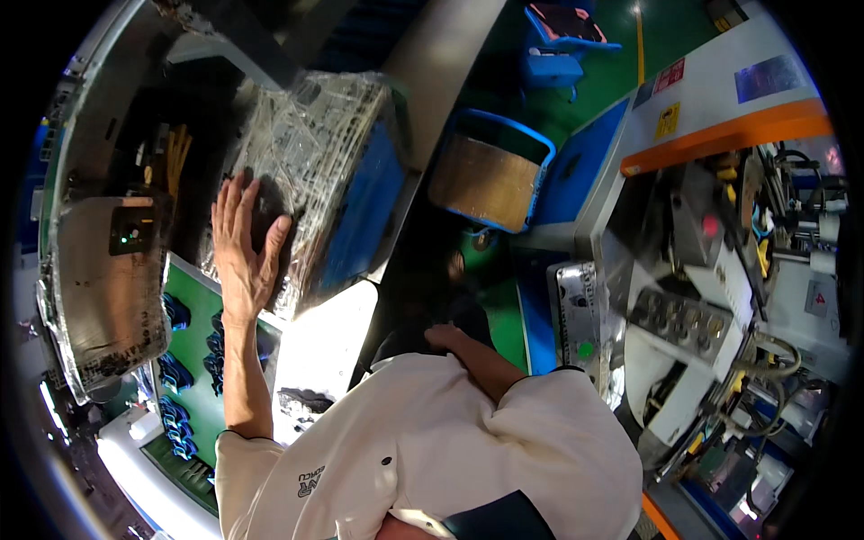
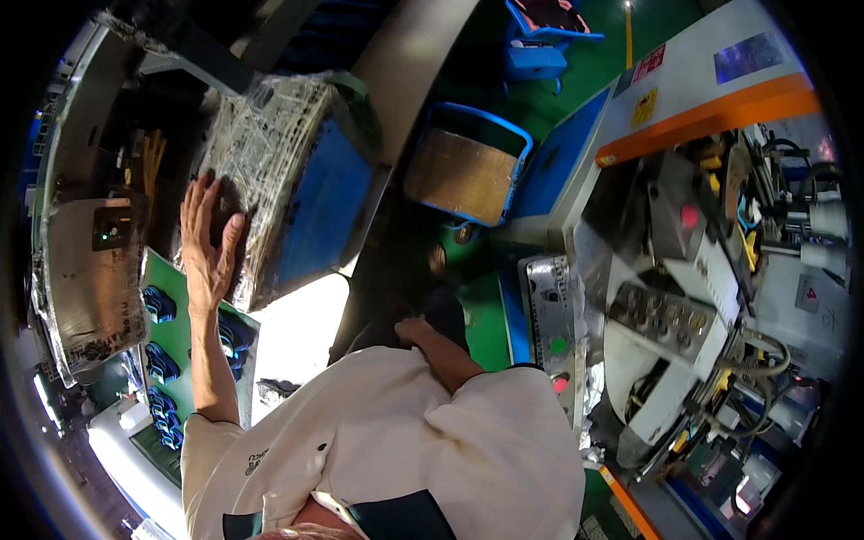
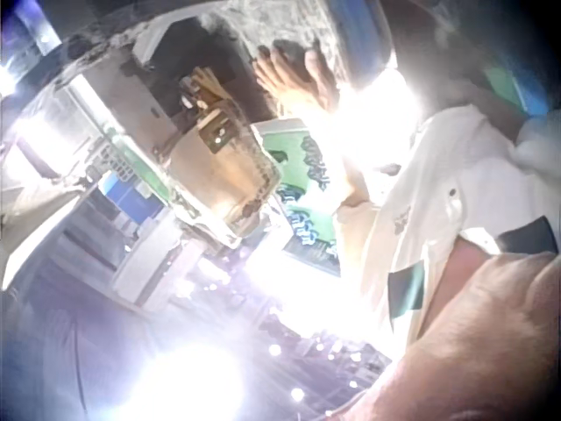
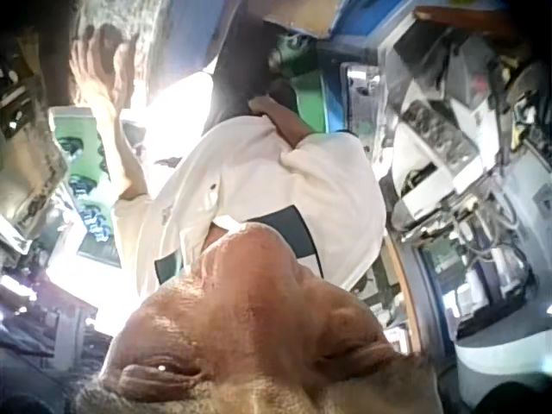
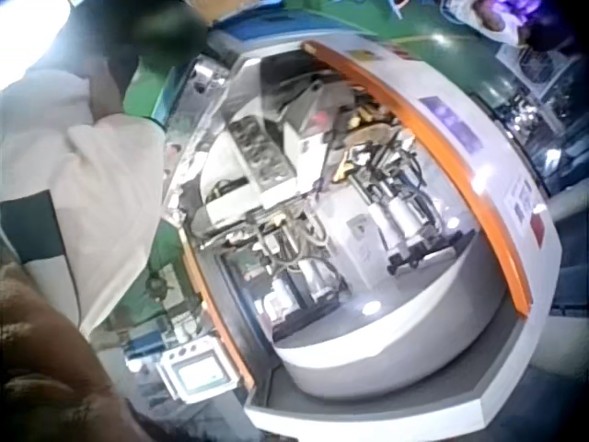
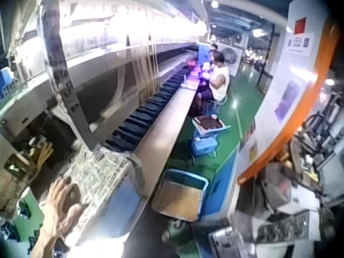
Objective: The person picks up a blue shoe upper from a conveyor belt, places it onto a rotating assembly machine for pressing, and then returns the shoe to the conveyor.
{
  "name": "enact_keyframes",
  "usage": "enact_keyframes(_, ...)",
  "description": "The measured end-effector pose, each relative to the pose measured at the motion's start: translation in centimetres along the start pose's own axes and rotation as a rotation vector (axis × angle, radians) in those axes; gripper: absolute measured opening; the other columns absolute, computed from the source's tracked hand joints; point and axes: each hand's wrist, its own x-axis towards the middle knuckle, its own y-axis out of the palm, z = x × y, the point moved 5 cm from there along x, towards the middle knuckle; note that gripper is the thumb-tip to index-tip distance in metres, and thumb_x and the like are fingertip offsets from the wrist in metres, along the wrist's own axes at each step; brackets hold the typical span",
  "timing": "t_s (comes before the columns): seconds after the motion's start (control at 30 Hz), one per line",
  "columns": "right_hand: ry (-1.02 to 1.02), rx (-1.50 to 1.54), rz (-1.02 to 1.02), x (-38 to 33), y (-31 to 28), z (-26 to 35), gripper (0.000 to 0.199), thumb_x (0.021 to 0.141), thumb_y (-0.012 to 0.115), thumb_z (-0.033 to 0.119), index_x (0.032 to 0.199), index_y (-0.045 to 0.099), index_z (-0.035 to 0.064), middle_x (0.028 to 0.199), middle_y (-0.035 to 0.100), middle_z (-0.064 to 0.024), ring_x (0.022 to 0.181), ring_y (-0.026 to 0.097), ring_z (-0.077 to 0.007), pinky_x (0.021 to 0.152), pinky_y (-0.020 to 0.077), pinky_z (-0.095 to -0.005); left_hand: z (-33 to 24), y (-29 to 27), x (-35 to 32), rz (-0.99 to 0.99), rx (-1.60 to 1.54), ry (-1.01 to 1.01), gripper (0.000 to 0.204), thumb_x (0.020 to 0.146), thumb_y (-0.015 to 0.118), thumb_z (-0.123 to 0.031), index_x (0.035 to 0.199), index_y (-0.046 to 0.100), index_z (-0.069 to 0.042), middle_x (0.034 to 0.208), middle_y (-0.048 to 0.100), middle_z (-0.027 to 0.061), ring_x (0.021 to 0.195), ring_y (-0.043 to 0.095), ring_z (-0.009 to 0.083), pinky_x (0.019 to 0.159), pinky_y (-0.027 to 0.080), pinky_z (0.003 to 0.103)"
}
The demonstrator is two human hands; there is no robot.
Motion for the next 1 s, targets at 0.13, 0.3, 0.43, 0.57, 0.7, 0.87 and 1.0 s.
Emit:
enact_keyframes(0.13, 0.008, 0.154, -0.067, -1.4, 2.9, 2.4, 0.027, 0.083, 0.057, 0.017, 0.104, 0.066, 0.004, 0.107, 0.066, -0.0208, 0.102, 0.063, -0.0382, 0.084, 0.05, -0.0529, 0.3, 0.6, -0.1, -0.042, 0.001, 0.045, 0.06, 0.09, 0.059, -0.046, 0.129, 0.055, -0.001, 0.141, 0.045, 0.0199, 0.137, 0.035, 0.0365, 0.114, 0.022, 0.05)
enact_keyframes(0.3, -0.007, 0.073, -0.073, -6.2, 1.2, 4.6, 0.023, 0.083, 0.055, 0.016, 0.091, 0.068, -0.0002, 0.092, 0.068, -0.0219, 0.091, 0.067, -0.0373, 0.075, 0.0541, -0.0495, 0.4, 0.7, -0.4, -0.11, -0.002, 0.099, 0.06, 0.09, 0.058, -0.047, 0.126, 0.055, 0.001, 0.139, 0.046, 0.0218, 0.135, 0.037, 0.0381, 0.113, 0.024, 0.051)
enact_keyframes(0.43, -0.043, -0.076, -0.194, -7.7, 1.3, 5.5, 0.021, 0.083, 0.057, 0.018, 0.091, 0.069, 0.0037, 0.089, 0.069, -0.0196, 0.088, 0.067, -0.0367, 0.074, 0.0542, -0.0485, 0.4, 0.1, -0.7, -0.131, 0.005, 0.069, 0.063, 0.09, 0.057, -0.049, 0.128, 0.053, 0.001, 0.142, 0.043, 0.0213, 0.136, 0.034, 0.0384, 0.114, 0.022, 0.05)
enact_keyframes(0.57, -0.007, -0.033, -0.188, -11.4, -0.6, 9.1, 0.022, 0.083, 0.055, 0.018, 0.093, 0.068, 0.0025, 0.094, 0.068, -0.0213, 0.092, 0.066, -0.0364, 0.077, 0.0526, -0.0477, 0.3, 0.5, -0.7, -0.135, 0.017, 0.092, 0.062, 0.091, 0.056, -0.048, 0.128, 0.053, 0.002, 0.141, 0.044, 0.022, 0.136, 0.034, 0.0387, 0.113, 0.022, 0.051)
enact_keyframes(0.7, -0.198, 0.342, -0.731, -18.4, -7.9, 10.8, 0.019, 0.087, 0.056, 0.013, 0.1, 0.064, 0.0011, 0.096, 0.068, -0.0165, 0.091, 0.066, -0.0297, 0.078, 0.0526, -0.0392, 0.5, 0.3, -0.9, -0.137, 0.04, 0.101, 0.062, 0.092, 0.055, -0.047, 0.128, 0.052, 0.003, 0.141, 0.043, 0.0229, 0.136, 0.034, 0.039, 0.114, 0.022, 0.051)
enact_keyframes(0.87, -0.097, 0.957, -1.877, -31.3, -15.8, 1.3, 0.011, 0.091, 0.056, 0.009, 0.094, 0.064, 0.0023, 0.085, 0.067, -0.0058, 0.073, 0.062, -0.0113, 0.069, 0.0487, -0.023, 0.7, 0.7, -1.2, -0.113, 0.056, 0.084, 0.064, 0.092, 0.054, -0.048, 0.131, 0.051, 0.002, 0.143, 0.042, 0.0225, 0.137, 0.032, 0.0385, 0.114, 0.021, 0.05)
enact_keyframes(1.0, 0.345, 0.955, -1.596, -22.6, -12.4, -11.1, 0.022, 0.092, 0.059, 0.016, 0.094, 0.068, -0.0039, 0.088, 0.069, -0.0085, 0.07, 0.061, -0.0153, 0.066, 0.0483, -0.0297, 0.4, 0.9, -0.8, -0.116, 0.051, 0.109, 0.064, 0.092, 0.054, -0.049, 0.131, 0.051, 0.002, 0.143, 0.042, 0.022, 0.137, 0.033, 0.0387, 0.113, 0.022, 0.05)
